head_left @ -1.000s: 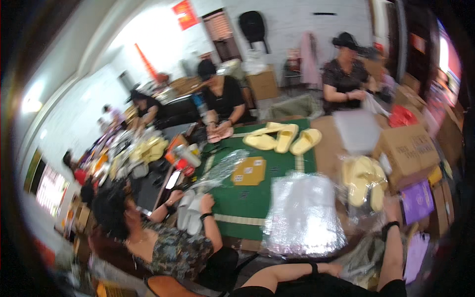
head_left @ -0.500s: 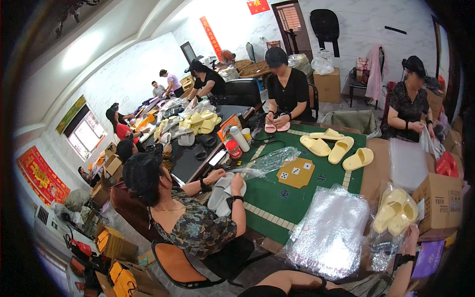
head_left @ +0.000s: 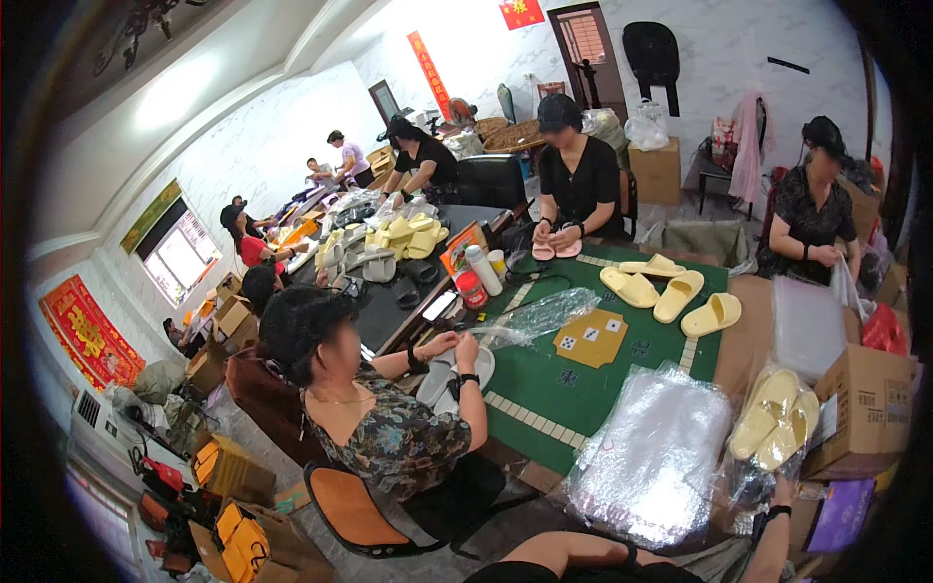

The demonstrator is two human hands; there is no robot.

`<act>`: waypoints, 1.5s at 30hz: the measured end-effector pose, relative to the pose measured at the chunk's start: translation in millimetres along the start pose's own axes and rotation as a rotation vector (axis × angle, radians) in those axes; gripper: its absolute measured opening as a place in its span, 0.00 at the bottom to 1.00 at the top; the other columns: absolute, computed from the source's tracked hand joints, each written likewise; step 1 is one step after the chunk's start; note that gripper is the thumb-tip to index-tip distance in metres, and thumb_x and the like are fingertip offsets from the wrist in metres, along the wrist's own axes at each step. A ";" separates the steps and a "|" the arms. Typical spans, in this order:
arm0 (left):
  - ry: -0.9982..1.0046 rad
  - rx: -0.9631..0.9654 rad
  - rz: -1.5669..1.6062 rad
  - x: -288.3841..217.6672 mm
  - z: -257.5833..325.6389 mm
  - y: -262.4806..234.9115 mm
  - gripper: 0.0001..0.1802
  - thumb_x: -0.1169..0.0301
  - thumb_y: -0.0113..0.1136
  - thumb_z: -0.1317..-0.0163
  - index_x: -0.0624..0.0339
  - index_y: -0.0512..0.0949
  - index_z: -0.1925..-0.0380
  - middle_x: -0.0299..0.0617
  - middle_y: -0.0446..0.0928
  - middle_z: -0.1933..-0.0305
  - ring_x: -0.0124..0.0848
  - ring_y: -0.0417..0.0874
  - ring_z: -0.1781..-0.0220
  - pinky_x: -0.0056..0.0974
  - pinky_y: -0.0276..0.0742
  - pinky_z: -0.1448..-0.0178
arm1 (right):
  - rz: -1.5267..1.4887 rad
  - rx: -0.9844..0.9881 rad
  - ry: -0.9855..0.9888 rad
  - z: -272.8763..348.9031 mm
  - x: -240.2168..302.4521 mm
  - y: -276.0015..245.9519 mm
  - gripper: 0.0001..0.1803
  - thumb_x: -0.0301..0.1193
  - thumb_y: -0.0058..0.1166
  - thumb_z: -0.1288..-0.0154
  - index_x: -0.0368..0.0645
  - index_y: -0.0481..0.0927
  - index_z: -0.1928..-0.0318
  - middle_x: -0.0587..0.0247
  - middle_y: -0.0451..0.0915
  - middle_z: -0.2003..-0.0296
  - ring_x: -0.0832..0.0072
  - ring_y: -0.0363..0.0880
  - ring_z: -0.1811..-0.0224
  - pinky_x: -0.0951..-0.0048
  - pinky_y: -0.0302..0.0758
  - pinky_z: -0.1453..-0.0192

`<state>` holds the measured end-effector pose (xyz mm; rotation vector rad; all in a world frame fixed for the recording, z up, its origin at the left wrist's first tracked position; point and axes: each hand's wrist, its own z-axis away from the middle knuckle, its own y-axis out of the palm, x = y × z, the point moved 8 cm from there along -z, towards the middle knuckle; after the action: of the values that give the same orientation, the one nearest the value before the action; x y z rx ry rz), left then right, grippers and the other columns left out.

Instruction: The recorder is packaging yellow and white slippers into clear plastic bags and then placing them into a larger green sack.

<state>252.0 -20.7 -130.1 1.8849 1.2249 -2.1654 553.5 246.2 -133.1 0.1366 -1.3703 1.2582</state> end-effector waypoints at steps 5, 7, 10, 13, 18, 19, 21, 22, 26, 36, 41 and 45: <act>-0.086 -0.061 0.053 25.2 16.3 2.7 0.27 0.62 0.63 0.56 0.68 0.70 0.58 0.53 0.73 0.59 0.39 0.72 0.53 0.40 0.67 0.53 | -0.226 0.478 0.269 85.2 37.6 74.1 0.08 0.36 0.54 0.47 0.48 0.71 0.72 0.68 0.68 0.84 0.79 0.62 0.87 0.77 0.56 0.86; -0.053 -0.052 0.070 7.7 2.7 -11.5 0.27 0.62 0.63 0.56 0.68 0.69 0.58 0.53 0.73 0.59 0.39 0.72 0.53 0.40 0.67 0.53 | -0.264 0.487 0.253 72.5 36.7 60.2 0.08 0.37 0.53 0.47 0.48 0.71 0.71 0.69 0.69 0.83 0.78 0.64 0.86 0.77 0.58 0.84; 0.015 -0.018 0.096 -17.1 -18.1 -23.7 0.27 0.62 0.62 0.56 0.68 0.69 0.57 0.53 0.73 0.58 0.38 0.72 0.53 0.40 0.67 0.53 | -0.440 0.427 0.207 18.5 8.3 30.1 0.08 0.37 0.50 0.45 0.48 0.72 0.68 0.69 0.70 0.82 0.78 0.67 0.81 0.77 0.63 0.79; -0.053 -0.066 0.142 -7.7 -1.2 -25.3 0.27 0.62 0.62 0.56 0.67 0.69 0.57 0.53 0.73 0.58 0.38 0.71 0.53 0.40 0.67 0.52 | -0.681 0.445 0.227 77.0 44.0 50.5 0.07 0.35 0.45 0.43 0.47 0.72 0.68 0.69 0.72 0.79 0.78 0.69 0.77 0.77 0.67 0.75; -0.086 -0.118 0.216 3.5 7.9 -6.7 0.28 0.62 0.62 0.55 0.67 0.68 0.56 0.52 0.73 0.58 0.37 0.71 0.52 0.40 0.67 0.52 | -0.657 0.520 0.254 117.1 82.6 43.6 0.05 0.30 0.42 0.41 0.45 0.71 0.69 0.70 0.73 0.77 0.79 0.69 0.77 0.77 0.68 0.76; -0.067 -0.110 0.226 -0.8 2.7 -3.7 0.28 0.62 0.62 0.55 0.67 0.68 0.56 0.52 0.73 0.58 0.37 0.71 0.52 0.40 0.67 0.52 | -0.733 0.590 0.266 94.5 74.0 39.2 0.05 0.30 0.42 0.41 0.45 0.71 0.69 0.69 0.73 0.77 0.78 0.69 0.78 0.77 0.67 0.78; -0.063 -0.096 0.258 -8.3 -2.5 -5.7 0.28 0.62 0.62 0.55 0.67 0.68 0.56 0.52 0.73 0.58 0.37 0.71 0.52 0.40 0.67 0.52 | -0.774 0.668 0.279 73.6 58.3 37.3 0.04 0.30 0.44 0.43 0.45 0.71 0.71 0.68 0.72 0.78 0.79 0.69 0.82 0.77 0.65 0.83; -0.082 -0.114 0.273 -3.3 2.2 -2.6 0.28 0.63 0.62 0.55 0.67 0.68 0.55 0.52 0.72 0.57 0.37 0.71 0.52 0.39 0.67 0.52 | -0.766 0.684 0.284 82.7 65.1 45.2 0.04 0.30 0.44 0.43 0.45 0.71 0.71 0.68 0.72 0.78 0.79 0.69 0.82 0.77 0.65 0.83; -0.103 -0.149 0.319 6.8 4.4 8.5 0.28 0.63 0.62 0.55 0.67 0.67 0.55 0.52 0.72 0.57 0.36 0.70 0.51 0.39 0.66 0.51 | -0.640 0.413 0.036 82.5 86.3 27.7 0.08 0.30 0.40 0.43 0.39 0.71 0.68 0.64 0.72 0.73 0.72 0.69 0.71 0.71 0.66 0.66; -0.173 -0.216 0.444 32.1 10.0 25.5 0.29 0.63 0.62 0.54 0.67 0.66 0.53 0.51 0.72 0.56 0.35 0.70 0.50 0.39 0.66 0.50 | -0.870 0.128 -0.553 116.8 198.5 -27.1 0.19 0.31 0.36 0.36 0.34 0.68 0.48 0.56 0.70 0.51 0.68 0.67 0.49 0.70 0.61 0.43; -0.202 -0.211 0.499 45.6 7.8 48.5 0.30 0.63 0.62 0.54 0.67 0.66 0.52 0.51 0.72 0.56 0.35 0.69 0.49 0.39 0.66 0.50 | -0.949 0.572 -0.592 104.9 194.4 -72.4 0.20 0.32 0.39 0.36 0.35 0.66 0.46 0.54 0.70 0.50 0.68 0.70 0.50 0.70 0.67 0.47; -0.218 -0.236 0.550 55.8 0.8 61.7 0.30 0.64 0.62 0.54 0.66 0.65 0.52 0.50 0.72 0.56 0.34 0.69 0.49 0.39 0.65 0.50 | -0.906 0.616 -0.607 106.8 195.5 -70.1 0.19 0.32 0.39 0.36 0.35 0.67 0.47 0.54 0.70 0.51 0.69 0.70 0.51 0.70 0.68 0.48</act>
<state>266.3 -38.2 -210.2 1.5962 0.7629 -1.7839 480.0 254.7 88.4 1.4900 -1.1137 0.8121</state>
